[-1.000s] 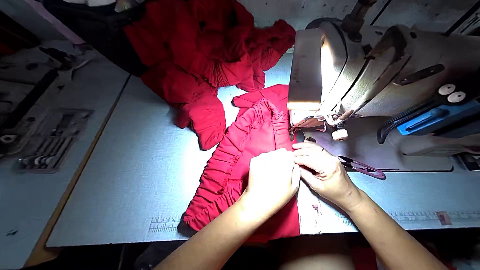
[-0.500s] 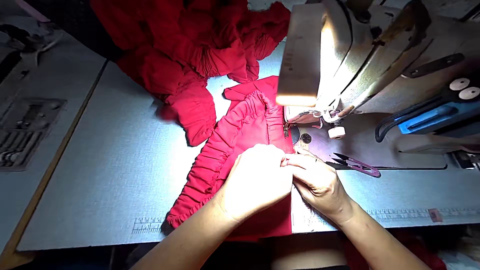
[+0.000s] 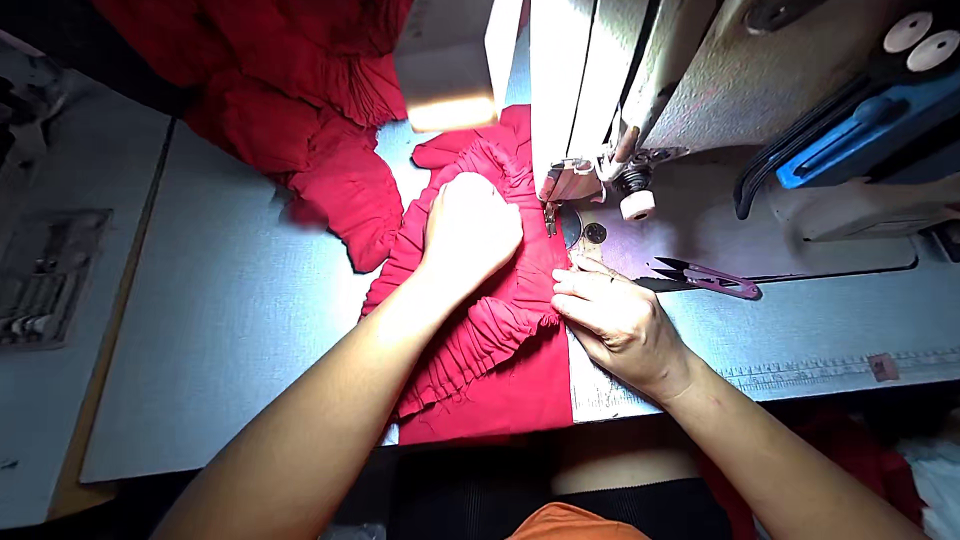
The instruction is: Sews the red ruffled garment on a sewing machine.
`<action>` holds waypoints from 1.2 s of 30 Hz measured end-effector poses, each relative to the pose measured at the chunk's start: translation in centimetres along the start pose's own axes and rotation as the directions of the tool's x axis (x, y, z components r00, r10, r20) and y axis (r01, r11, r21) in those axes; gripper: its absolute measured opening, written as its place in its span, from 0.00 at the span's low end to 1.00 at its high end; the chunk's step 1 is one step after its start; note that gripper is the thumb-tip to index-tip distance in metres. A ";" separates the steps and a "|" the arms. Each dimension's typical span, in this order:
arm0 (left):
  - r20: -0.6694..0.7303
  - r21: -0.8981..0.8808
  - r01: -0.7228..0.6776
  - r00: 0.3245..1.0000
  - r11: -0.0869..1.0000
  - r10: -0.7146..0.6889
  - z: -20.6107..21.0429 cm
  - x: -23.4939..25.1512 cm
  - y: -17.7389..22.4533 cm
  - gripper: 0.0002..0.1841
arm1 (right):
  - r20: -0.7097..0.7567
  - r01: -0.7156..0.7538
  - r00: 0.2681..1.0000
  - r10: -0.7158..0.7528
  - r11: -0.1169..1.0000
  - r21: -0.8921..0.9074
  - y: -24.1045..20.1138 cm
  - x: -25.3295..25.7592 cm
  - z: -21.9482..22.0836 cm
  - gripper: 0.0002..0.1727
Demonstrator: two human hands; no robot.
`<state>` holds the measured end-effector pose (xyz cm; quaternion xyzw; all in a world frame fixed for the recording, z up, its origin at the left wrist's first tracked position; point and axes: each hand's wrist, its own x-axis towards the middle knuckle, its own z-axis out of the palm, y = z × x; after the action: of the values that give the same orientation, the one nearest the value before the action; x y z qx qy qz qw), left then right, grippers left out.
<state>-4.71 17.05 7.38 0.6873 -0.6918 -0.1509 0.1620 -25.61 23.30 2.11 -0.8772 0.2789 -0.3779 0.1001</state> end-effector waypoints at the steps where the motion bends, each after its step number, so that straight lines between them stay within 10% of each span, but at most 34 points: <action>1: -0.006 0.033 0.022 1.000 0.999 -0.022 0.2 0.0 0.4 0.17 | 0.001 -0.001 1.000 0.001 1.000 0.002 0.0 0.0 0.0 0.10; 7: -0.027 0.276 0.071 0.997 0.959 -0.066 1.2 -0.7 2.4 0.18 | 0.009 -0.004 1.000 0.004 1.000 -0.017 -0.1 0.0 0.0 0.10; 14: -0.150 0.180 -0.324 0.924 0.929 0.351 2.2 -0.3 0.4 0.09 | 0.008 -0.010 1.000 0.010 1.000 -0.026 -0.2 -0.1 0.0 0.10; 21: -0.007 0.183 -0.309 0.949 0.933 0.315 0.8 -3.8 -0.9 0.34 | -0.011 0.001 1.000 -0.001 0.999 -0.032 -0.3 0.0 0.1 0.09; 36: -0.013 0.175 -0.281 0.958 0.944 0.287 1.1 -3.3 -1.2 0.34 | -0.022 -0.033 0.999 0.033 0.999 0.036 0.3 0.8 0.2 0.09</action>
<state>-4.13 20.36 5.78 0.5946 -0.7907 -0.0527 0.1358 -25.15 22.59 2.27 -0.8662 0.2876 -0.3910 0.1189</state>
